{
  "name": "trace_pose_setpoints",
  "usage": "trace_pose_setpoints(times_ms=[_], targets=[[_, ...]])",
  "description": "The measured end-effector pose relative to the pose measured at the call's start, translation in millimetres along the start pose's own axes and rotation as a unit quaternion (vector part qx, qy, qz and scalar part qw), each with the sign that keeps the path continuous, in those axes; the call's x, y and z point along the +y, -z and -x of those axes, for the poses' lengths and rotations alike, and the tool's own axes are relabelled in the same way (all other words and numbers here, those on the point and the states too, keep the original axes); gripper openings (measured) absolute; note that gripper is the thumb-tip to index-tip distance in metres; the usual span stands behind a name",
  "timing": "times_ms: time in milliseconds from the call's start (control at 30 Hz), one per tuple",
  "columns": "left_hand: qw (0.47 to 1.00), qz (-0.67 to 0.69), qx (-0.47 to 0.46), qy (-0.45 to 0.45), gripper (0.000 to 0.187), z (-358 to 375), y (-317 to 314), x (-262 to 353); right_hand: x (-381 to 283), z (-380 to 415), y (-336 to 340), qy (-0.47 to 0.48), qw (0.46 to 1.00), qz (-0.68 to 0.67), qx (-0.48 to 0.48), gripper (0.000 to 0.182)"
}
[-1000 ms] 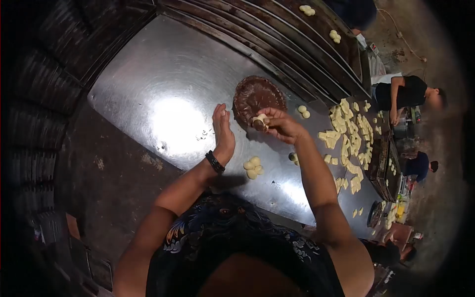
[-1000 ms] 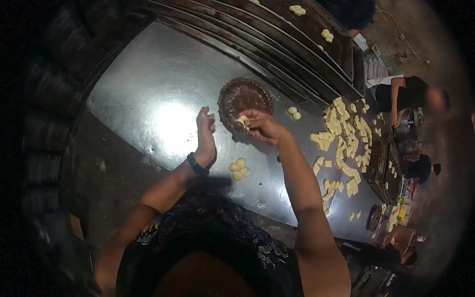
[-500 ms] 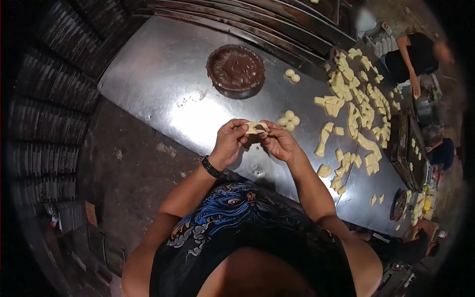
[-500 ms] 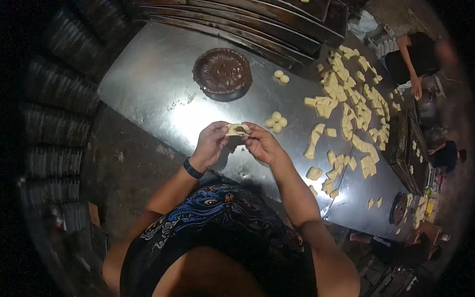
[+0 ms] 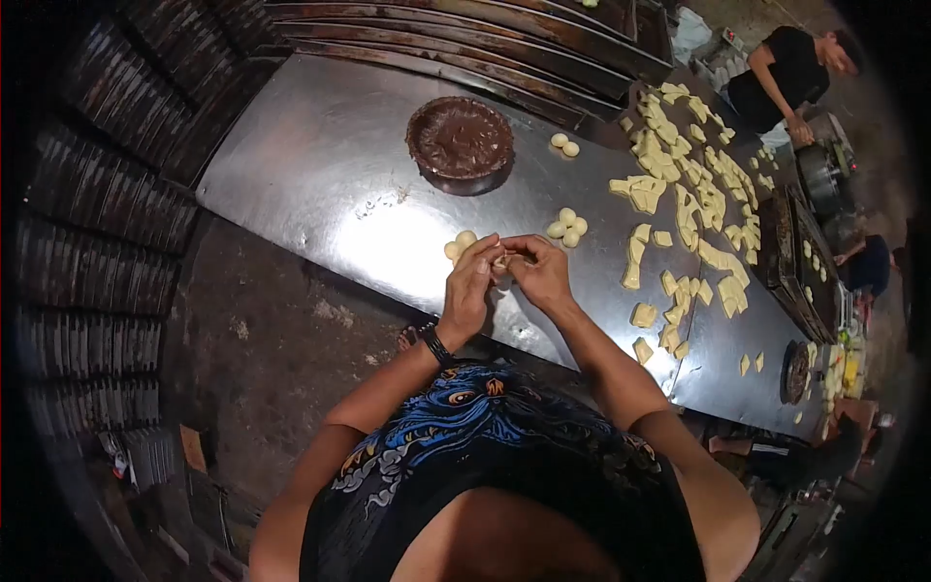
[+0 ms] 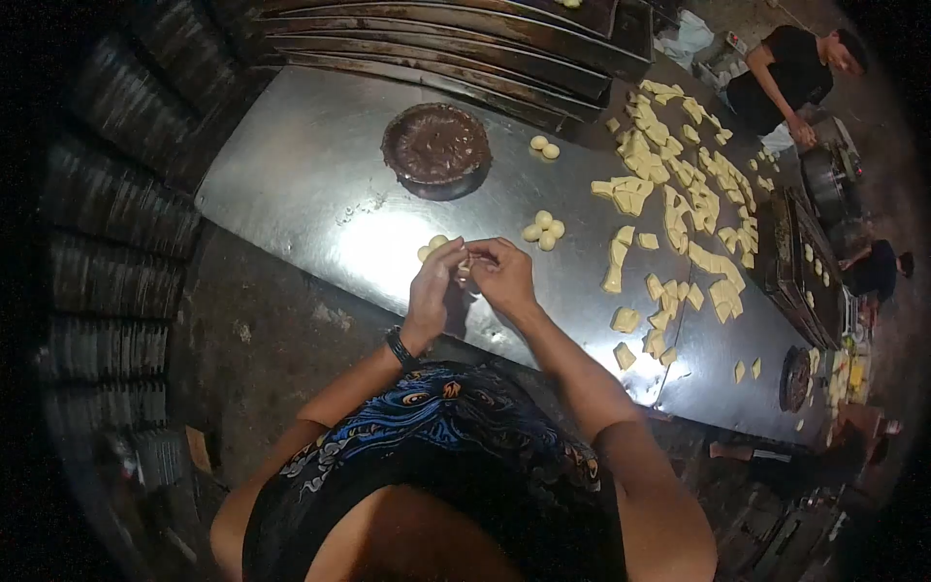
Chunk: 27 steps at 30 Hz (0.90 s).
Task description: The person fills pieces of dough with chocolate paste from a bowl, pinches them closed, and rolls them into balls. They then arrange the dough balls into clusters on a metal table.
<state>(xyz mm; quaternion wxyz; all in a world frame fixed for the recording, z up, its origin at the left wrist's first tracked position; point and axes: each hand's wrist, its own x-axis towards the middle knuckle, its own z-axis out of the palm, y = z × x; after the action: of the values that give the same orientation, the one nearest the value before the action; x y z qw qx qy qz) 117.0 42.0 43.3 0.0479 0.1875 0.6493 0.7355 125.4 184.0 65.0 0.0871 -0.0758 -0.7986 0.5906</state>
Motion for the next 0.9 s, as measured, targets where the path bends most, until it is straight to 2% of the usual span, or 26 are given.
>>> trace_pose_setpoints(times_ms=[33,133,167,267,300,333,400,467,500,533,600,700,733,800,833,900], targets=[[0.998,-0.031,0.008,-0.047,0.055,-1,1,-6,-6,6,-7,-0.022,0.997,-0.072,0.015,0.019],[0.996,0.068,-0.056,-0.028,0.054,1,12,-7,9,18,-6,-0.011,0.999,0.009,0.038,0.022],[0.957,0.253,-0.083,0.117,0.052,7,14,-20,9,23,4,0.011,0.994,0.11,0.022,0.018],[0.951,0.21,-0.171,0.149,0.048,7,35,-22,38,53,29,0.159,0.921,0.323,0.148,0.015],[0.951,0.209,-0.154,0.169,0.043,7,39,-23,46,68,33,0.137,0.906,0.353,0.19,0.016],[0.957,0.188,-0.135,0.177,0.038,5,45,-23,86,96,42,0.145,0.893,0.401,0.143,0.021],[0.958,0.17,-0.101,0.208,0.032,0,58,-27,70,117,39,0.203,0.871,0.433,0.114,0.009],[0.953,0.185,-0.061,0.231,0.032,-6,66,-27,44,113,55,-0.066,0.929,0.364,-0.012,0.011],[0.959,0.165,-0.055,0.223,0.032,-9,66,-19,30,104,65,-0.193,0.928,0.311,-0.073,0.016],[0.966,0.144,-0.045,0.21,0.032,-12,65,-12,15,87,70,-0.241,0.924,0.283,-0.092,0.029],[0.97,0.137,-0.044,0.197,0.033,-14,62,-12,51,61,74,-0.039,0.953,0.3,0.009,0.02],[0.973,0.131,-0.007,0.189,0.033,-9,54,-3,85,40,38,0.052,0.954,0.261,0.139,0.009],[0.974,0.127,0.005,0.189,0.033,-8,52,1,97,51,34,0.093,0.926,0.358,0.08,0.018],[0.977,0.098,0.036,0.188,0.035,-3,55,3,96,76,41,0.138,0.923,0.357,-0.048,0.019],[0.976,0.084,0.049,0.194,0.037,4,56,4,97,84,60,0.192,0.921,0.325,-0.096,0.017],[0.975,0.066,0.098,0.188,0.036,15,58,6,110,90,101,0.277,0.898,0.308,-0.15,0.011]])
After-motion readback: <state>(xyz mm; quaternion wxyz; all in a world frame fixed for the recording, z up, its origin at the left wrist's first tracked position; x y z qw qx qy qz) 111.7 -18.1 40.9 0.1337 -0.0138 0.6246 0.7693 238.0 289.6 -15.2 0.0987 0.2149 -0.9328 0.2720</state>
